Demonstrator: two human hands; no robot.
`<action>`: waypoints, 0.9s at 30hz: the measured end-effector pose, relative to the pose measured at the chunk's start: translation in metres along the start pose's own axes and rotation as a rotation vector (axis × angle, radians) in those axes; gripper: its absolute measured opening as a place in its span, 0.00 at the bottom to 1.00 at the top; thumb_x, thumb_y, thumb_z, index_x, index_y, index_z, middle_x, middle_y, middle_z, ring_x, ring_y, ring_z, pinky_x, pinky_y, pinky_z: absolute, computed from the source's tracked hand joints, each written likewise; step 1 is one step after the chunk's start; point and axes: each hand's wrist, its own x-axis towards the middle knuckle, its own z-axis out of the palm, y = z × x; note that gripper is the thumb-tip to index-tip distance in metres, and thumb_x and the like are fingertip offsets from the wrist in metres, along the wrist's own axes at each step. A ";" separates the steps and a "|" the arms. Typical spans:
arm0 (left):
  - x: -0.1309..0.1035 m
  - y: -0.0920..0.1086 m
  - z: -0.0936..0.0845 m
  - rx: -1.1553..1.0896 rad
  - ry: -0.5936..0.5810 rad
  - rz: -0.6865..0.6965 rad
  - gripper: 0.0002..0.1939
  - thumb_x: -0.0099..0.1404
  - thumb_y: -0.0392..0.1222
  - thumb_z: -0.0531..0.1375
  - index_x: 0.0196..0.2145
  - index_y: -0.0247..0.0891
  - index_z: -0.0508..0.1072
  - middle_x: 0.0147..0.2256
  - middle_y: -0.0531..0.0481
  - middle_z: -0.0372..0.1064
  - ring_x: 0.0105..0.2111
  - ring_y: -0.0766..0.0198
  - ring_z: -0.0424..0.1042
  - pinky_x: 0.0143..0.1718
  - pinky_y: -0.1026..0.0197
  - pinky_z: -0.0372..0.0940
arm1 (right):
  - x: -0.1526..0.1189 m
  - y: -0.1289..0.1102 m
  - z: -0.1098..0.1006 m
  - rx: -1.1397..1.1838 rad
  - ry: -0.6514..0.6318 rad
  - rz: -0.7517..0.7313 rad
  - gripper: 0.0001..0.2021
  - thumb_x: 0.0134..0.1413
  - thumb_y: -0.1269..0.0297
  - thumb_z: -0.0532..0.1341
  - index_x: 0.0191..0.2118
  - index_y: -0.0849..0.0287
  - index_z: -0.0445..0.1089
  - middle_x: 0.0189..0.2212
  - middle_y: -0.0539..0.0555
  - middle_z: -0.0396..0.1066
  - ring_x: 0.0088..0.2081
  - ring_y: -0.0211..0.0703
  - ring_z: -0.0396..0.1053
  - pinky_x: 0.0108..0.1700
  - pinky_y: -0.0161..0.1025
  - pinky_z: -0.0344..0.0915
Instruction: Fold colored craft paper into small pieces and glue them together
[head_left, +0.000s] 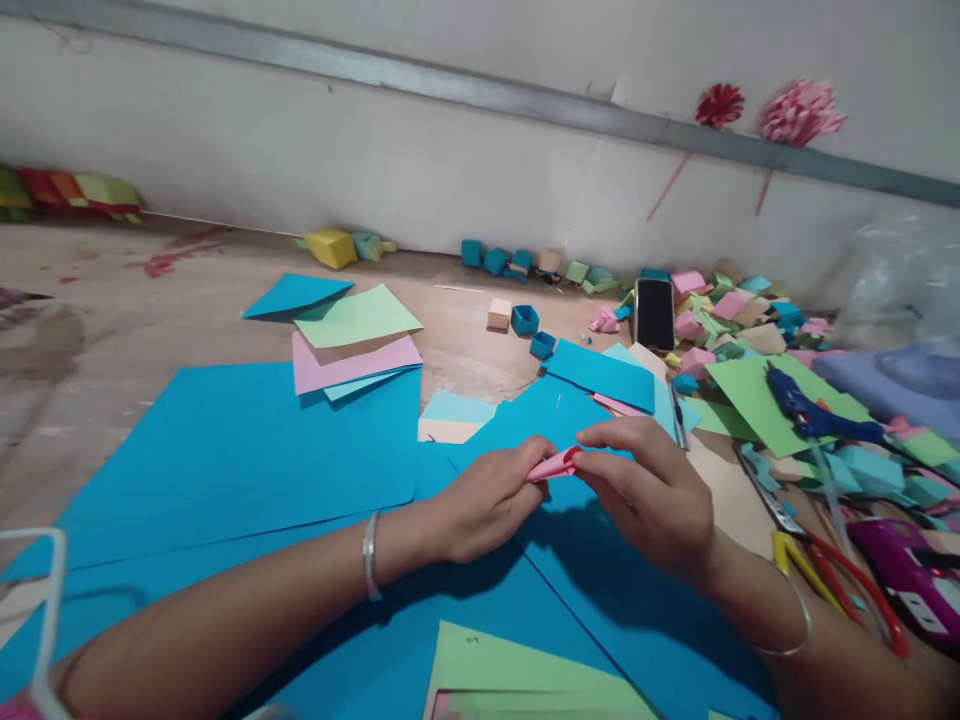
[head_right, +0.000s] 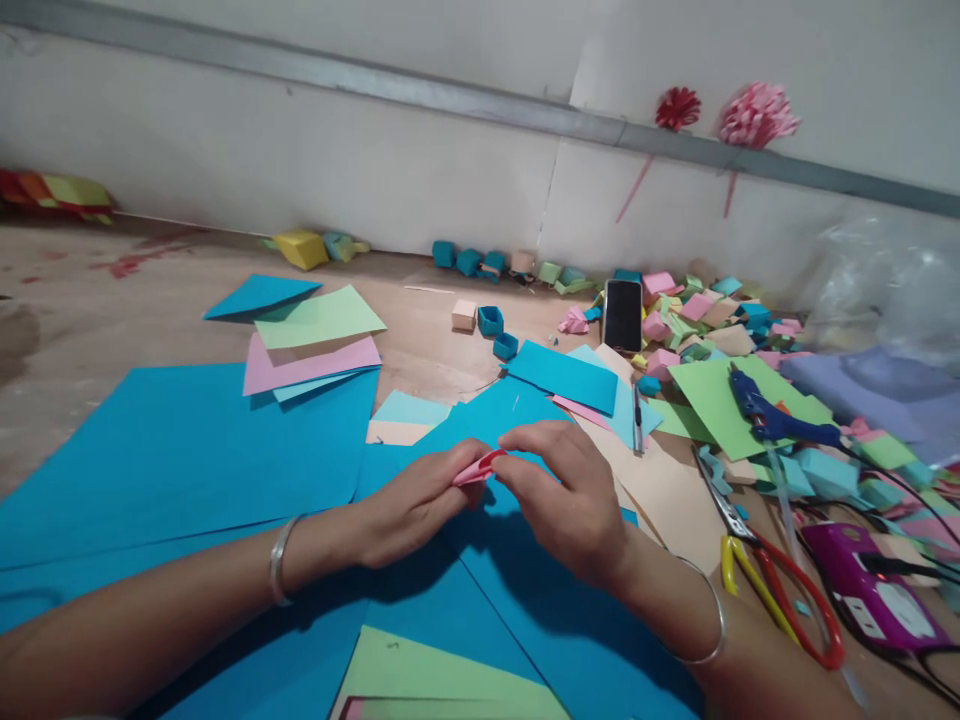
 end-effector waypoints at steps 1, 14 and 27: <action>0.000 0.000 0.000 -0.030 -0.017 -0.020 0.03 0.66 0.36 0.46 0.34 0.41 0.57 0.30 0.53 0.64 0.28 0.65 0.62 0.30 0.61 0.59 | 0.000 0.001 0.000 0.025 -0.008 0.017 0.09 0.56 0.76 0.60 0.40 0.55 0.72 0.38 0.55 0.73 0.40 0.43 0.70 0.43 0.43 0.69; 0.002 0.001 -0.006 -0.428 -0.224 -0.119 0.03 0.65 0.38 0.48 0.35 0.39 0.60 0.29 0.53 0.63 0.28 0.67 0.63 0.31 0.62 0.61 | -0.006 0.019 0.006 0.518 -0.210 0.329 0.05 0.58 0.70 0.62 0.39 0.55 0.73 0.37 0.53 0.71 0.41 0.40 0.70 0.44 0.39 0.67; -0.002 -0.006 0.010 -0.502 -0.129 -0.003 0.21 0.72 0.57 0.44 0.37 0.37 0.64 0.28 0.52 0.64 0.24 0.70 0.63 0.25 0.65 0.59 | -0.007 0.004 0.009 0.413 -0.030 0.350 0.04 0.53 0.75 0.63 0.30 0.59 0.72 0.31 0.54 0.74 0.35 0.40 0.72 0.37 0.37 0.68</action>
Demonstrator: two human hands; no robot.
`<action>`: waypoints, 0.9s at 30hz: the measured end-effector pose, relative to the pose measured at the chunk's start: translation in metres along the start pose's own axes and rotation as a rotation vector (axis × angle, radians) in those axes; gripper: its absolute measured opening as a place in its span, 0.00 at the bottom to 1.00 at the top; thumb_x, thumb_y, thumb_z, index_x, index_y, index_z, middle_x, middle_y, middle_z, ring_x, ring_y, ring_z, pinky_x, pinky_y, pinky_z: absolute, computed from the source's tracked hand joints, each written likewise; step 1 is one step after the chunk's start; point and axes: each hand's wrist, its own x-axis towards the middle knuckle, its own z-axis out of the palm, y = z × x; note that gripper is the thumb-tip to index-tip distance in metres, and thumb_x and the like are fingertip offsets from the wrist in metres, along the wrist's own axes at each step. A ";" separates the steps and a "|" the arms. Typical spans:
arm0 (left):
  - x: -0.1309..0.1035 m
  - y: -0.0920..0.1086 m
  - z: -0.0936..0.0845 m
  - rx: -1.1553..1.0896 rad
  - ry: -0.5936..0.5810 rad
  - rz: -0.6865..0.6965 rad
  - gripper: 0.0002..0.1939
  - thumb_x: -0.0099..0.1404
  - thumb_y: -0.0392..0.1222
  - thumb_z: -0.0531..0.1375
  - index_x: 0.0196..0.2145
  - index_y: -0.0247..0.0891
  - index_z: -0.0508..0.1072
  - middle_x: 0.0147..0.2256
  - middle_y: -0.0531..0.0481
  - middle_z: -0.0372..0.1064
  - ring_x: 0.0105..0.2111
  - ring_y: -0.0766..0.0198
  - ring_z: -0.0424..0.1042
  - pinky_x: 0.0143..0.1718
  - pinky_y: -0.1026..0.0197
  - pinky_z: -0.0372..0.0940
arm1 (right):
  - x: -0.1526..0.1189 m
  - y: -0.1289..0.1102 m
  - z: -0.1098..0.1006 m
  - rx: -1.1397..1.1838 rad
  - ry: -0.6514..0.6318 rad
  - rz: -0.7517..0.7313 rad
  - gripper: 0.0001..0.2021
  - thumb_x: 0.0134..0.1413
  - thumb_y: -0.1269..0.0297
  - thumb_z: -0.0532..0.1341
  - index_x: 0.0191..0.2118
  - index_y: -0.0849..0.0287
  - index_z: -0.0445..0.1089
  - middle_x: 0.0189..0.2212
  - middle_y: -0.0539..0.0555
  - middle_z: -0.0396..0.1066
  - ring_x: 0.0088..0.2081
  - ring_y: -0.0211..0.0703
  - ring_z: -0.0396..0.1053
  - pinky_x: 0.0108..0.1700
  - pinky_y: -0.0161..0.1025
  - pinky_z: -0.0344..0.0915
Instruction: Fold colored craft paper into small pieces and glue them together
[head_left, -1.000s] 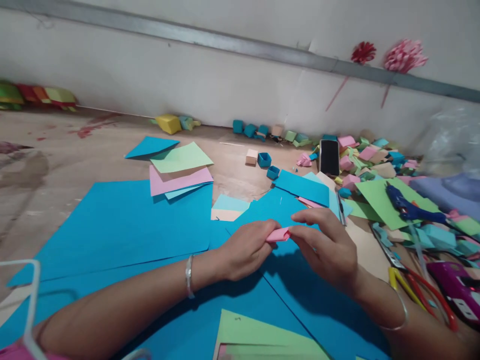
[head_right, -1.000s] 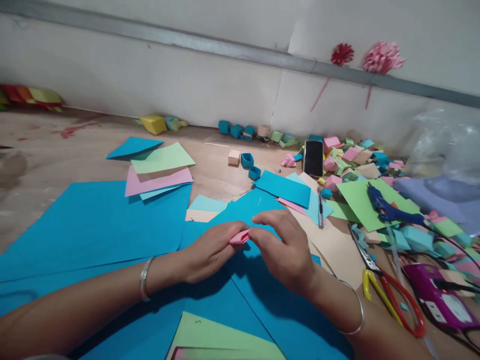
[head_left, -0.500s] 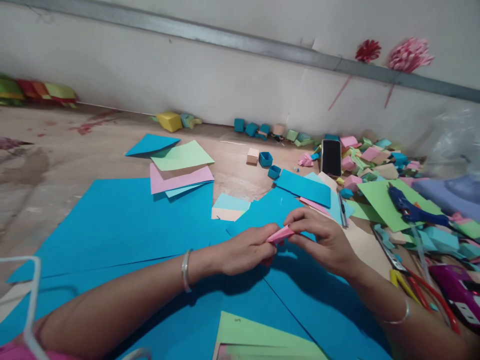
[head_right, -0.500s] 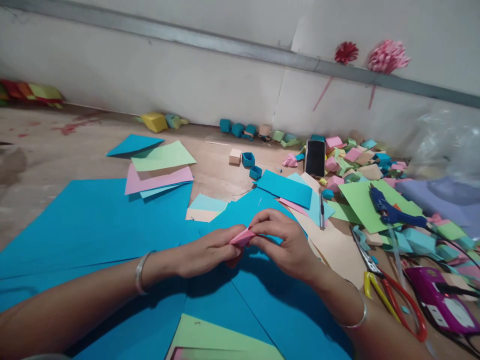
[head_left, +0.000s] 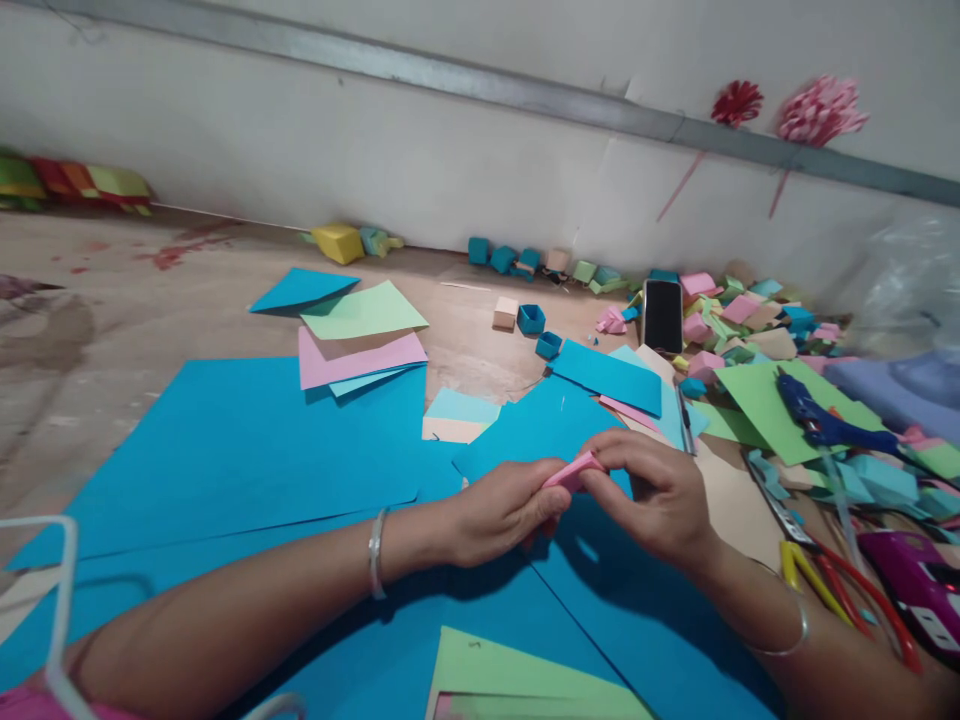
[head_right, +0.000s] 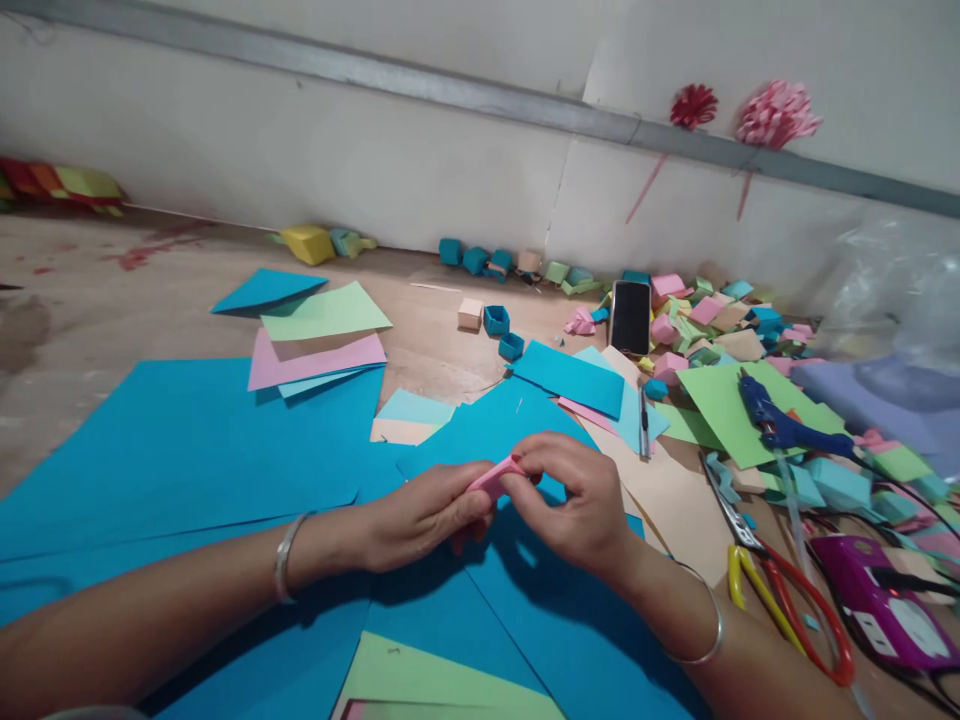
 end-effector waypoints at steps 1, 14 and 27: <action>0.000 0.000 0.000 -0.018 -0.014 -0.006 0.22 0.71 0.58 0.44 0.36 0.36 0.64 0.28 0.51 0.64 0.24 0.70 0.64 0.25 0.65 0.60 | -0.001 -0.001 0.001 -0.005 0.009 0.005 0.05 0.52 0.75 0.63 0.30 0.60 0.71 0.30 0.54 0.74 0.35 0.40 0.72 0.37 0.37 0.68; -0.001 0.002 0.005 -0.128 -0.086 -0.072 0.25 0.71 0.60 0.42 0.34 0.36 0.64 0.28 0.51 0.64 0.22 0.71 0.63 0.24 0.67 0.59 | -0.009 0.002 0.006 0.144 0.054 0.168 0.10 0.52 0.72 0.65 0.40 0.56 0.67 0.33 0.51 0.70 0.32 0.38 0.69 0.33 0.38 0.68; 0.000 -0.004 0.007 -0.092 -0.058 -0.079 0.29 0.71 0.62 0.40 0.30 0.35 0.64 0.26 0.51 0.64 0.21 0.71 0.64 0.23 0.66 0.60 | -0.002 -0.011 0.000 0.105 -0.048 0.097 0.01 0.56 0.71 0.63 0.34 0.58 0.72 0.29 0.52 0.72 0.33 0.39 0.69 0.35 0.38 0.67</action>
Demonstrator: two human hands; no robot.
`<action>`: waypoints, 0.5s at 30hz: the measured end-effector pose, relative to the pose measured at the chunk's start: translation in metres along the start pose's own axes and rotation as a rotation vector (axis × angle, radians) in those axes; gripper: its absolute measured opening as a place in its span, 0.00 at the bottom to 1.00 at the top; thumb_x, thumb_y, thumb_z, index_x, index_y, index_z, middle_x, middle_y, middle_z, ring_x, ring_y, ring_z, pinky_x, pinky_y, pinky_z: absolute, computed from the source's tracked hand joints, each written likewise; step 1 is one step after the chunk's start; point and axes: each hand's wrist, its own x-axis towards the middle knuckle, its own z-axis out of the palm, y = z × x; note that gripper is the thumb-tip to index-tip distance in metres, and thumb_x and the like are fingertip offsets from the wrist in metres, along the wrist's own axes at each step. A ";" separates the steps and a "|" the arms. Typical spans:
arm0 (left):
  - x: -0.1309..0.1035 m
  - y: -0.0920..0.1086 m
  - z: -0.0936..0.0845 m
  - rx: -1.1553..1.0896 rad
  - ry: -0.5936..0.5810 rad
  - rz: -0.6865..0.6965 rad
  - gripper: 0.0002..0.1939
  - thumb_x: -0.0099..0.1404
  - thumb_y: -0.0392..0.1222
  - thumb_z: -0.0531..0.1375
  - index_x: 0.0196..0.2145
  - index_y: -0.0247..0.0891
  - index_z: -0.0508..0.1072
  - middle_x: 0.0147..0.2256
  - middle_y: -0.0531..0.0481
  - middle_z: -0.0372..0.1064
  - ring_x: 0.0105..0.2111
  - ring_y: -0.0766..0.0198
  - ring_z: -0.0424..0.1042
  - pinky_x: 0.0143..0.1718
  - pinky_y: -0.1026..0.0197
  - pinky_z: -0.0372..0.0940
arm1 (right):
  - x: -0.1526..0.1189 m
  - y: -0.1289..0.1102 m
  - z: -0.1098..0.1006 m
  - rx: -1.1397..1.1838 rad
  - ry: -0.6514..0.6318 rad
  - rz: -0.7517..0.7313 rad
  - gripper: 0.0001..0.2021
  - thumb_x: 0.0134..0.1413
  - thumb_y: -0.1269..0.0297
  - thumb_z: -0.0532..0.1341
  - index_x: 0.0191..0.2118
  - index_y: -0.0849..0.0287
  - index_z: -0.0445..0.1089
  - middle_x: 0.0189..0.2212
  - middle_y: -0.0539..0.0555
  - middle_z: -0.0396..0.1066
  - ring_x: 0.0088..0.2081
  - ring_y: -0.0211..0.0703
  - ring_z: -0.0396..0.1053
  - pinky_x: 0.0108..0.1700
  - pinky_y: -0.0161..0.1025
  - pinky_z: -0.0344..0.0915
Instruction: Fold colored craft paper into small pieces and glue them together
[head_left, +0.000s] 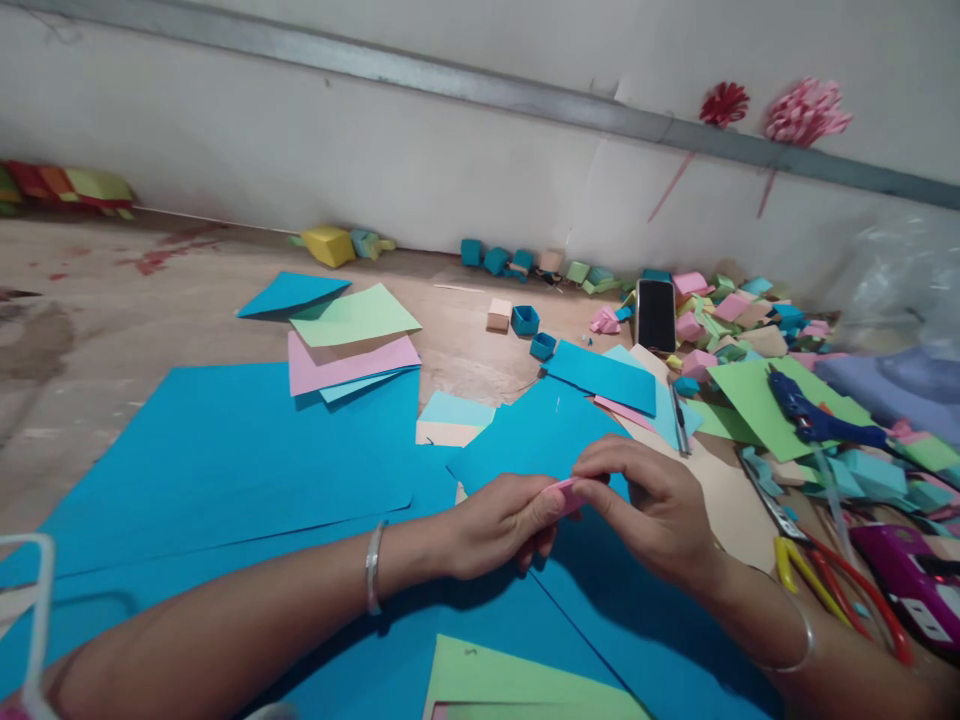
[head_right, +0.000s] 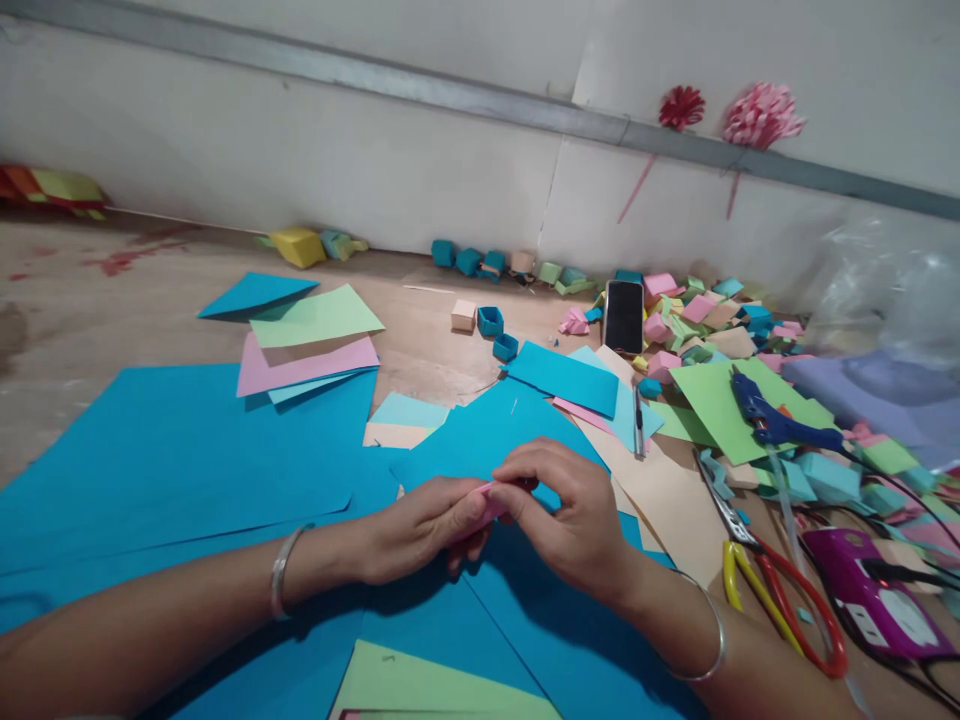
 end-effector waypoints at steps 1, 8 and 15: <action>0.000 0.000 0.000 0.013 -0.005 0.009 0.29 0.71 0.61 0.40 0.30 0.35 0.64 0.26 0.50 0.64 0.21 0.70 0.64 0.23 0.66 0.60 | 0.000 0.000 0.000 0.001 -0.004 0.015 0.01 0.56 0.70 0.63 0.35 0.58 0.72 0.29 0.51 0.72 0.32 0.39 0.69 0.34 0.38 0.67; -0.003 -0.001 -0.001 0.147 -0.022 0.032 0.27 0.72 0.59 0.39 0.32 0.36 0.64 0.26 0.50 0.66 0.25 0.68 0.65 0.27 0.66 0.60 | 0.002 -0.001 -0.005 -0.118 -0.112 0.053 0.05 0.60 0.68 0.59 0.33 0.57 0.70 0.29 0.51 0.72 0.33 0.38 0.68 0.36 0.37 0.64; -0.003 0.012 0.002 0.078 -0.067 0.007 0.27 0.71 0.60 0.41 0.34 0.35 0.67 0.28 0.48 0.67 0.26 0.67 0.65 0.28 0.65 0.60 | -0.001 -0.002 -0.005 -0.125 -0.078 0.110 0.10 0.62 0.68 0.55 0.28 0.58 0.65 0.25 0.48 0.66 0.28 0.36 0.63 0.31 0.35 0.60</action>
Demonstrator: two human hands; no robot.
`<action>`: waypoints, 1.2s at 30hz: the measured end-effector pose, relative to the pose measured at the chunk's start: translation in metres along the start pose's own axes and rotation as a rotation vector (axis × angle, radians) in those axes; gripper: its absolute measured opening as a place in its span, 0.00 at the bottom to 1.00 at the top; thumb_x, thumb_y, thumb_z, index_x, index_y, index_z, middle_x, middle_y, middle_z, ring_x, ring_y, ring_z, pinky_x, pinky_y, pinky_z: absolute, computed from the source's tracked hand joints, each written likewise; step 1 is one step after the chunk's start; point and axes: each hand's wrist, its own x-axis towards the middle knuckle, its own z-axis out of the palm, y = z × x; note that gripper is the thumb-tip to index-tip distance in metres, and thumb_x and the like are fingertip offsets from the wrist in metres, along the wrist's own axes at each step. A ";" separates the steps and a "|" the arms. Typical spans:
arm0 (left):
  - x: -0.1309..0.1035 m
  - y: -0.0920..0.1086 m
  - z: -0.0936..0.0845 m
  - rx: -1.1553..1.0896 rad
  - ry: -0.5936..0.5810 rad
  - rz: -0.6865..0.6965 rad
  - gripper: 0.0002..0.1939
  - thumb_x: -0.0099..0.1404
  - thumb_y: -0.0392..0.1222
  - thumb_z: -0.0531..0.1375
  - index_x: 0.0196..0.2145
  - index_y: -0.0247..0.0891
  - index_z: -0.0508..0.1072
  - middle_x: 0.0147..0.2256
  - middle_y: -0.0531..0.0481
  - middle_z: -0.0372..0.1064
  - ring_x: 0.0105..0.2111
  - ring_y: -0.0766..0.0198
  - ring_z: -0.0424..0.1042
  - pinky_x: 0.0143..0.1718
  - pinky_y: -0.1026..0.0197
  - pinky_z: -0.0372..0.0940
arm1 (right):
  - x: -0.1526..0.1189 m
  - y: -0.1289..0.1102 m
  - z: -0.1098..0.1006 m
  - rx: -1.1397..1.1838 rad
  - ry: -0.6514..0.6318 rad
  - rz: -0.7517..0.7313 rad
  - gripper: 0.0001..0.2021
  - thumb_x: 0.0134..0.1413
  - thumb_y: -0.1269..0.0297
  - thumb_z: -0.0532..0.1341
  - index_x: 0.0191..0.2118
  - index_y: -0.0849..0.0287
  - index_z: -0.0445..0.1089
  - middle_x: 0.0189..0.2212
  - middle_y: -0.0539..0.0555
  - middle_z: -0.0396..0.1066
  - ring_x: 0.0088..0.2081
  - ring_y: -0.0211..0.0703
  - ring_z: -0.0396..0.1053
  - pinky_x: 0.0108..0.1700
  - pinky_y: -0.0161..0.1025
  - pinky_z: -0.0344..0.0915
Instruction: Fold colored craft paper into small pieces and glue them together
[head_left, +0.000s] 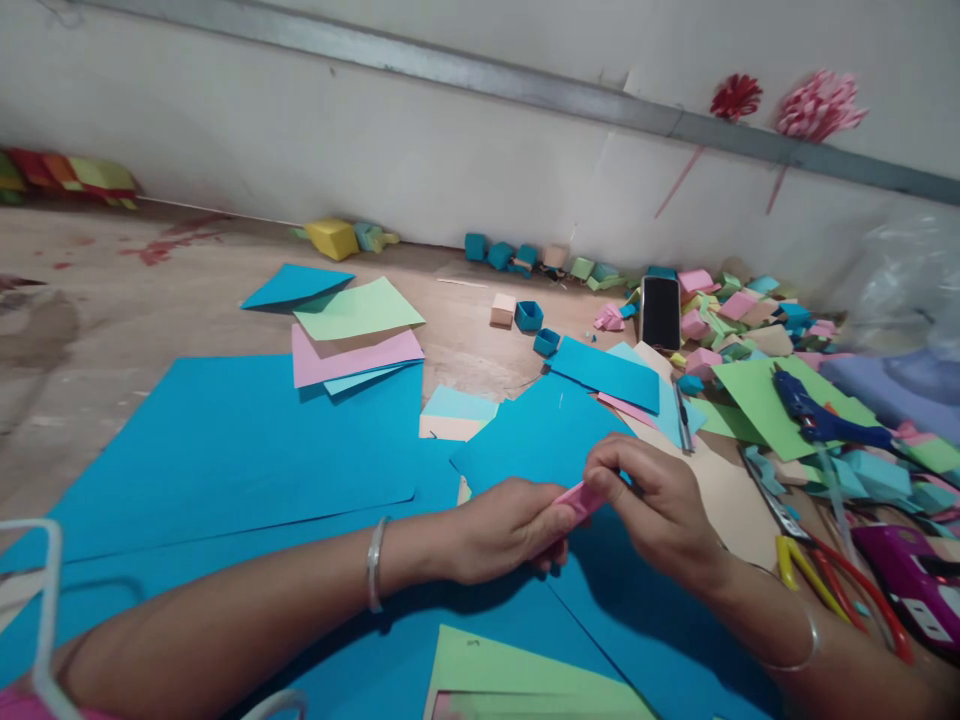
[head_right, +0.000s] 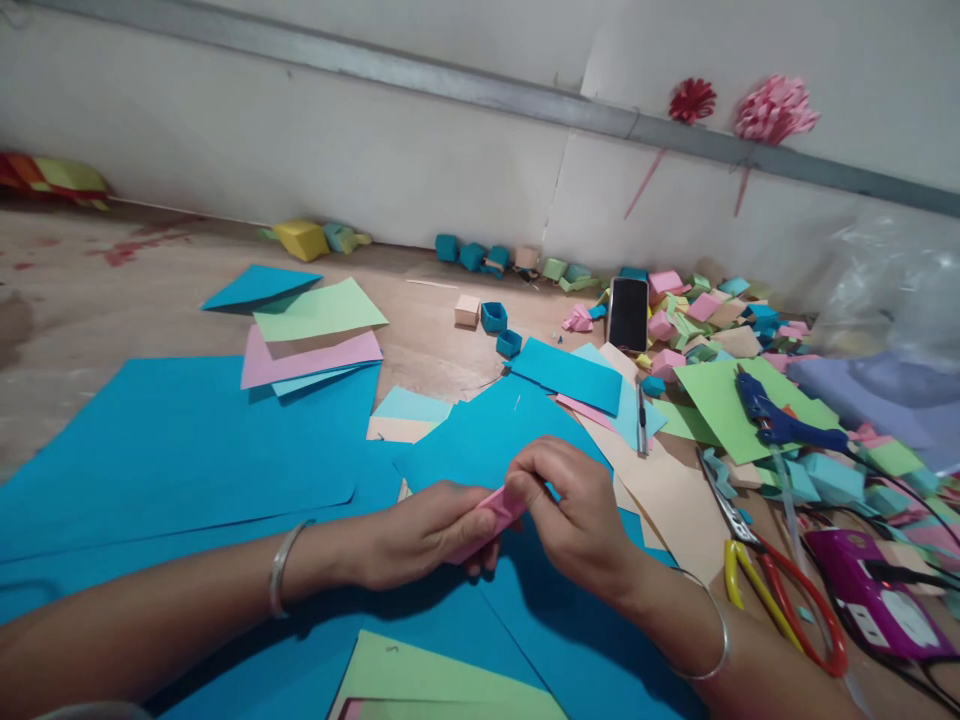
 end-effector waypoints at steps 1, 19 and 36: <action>0.001 0.001 0.000 0.015 0.019 0.013 0.27 0.71 0.59 0.42 0.33 0.35 0.68 0.28 0.48 0.67 0.26 0.67 0.64 0.28 0.64 0.60 | 0.000 0.001 0.000 0.002 0.010 0.018 0.10 0.62 0.68 0.55 0.28 0.58 0.65 0.24 0.48 0.65 0.28 0.35 0.63 0.31 0.35 0.59; 0.002 0.002 -0.001 0.300 0.538 0.249 0.11 0.62 0.38 0.61 0.23 0.35 0.73 0.23 0.52 0.68 0.27 0.67 0.66 0.29 0.64 0.57 | 0.003 0.005 0.004 -0.122 -0.169 -0.170 0.07 0.61 0.71 0.55 0.32 0.57 0.67 0.28 0.52 0.70 0.33 0.40 0.66 0.35 0.38 0.62; 0.005 -0.005 -0.024 0.350 0.876 0.225 0.07 0.55 0.40 0.68 0.27 0.37 0.73 0.26 0.54 0.68 0.28 0.67 0.63 0.30 0.63 0.57 | 0.023 0.046 -0.027 -0.401 0.092 -0.302 0.06 0.60 0.66 0.59 0.34 0.54 0.73 0.32 0.53 0.75 0.36 0.45 0.72 0.40 0.41 0.67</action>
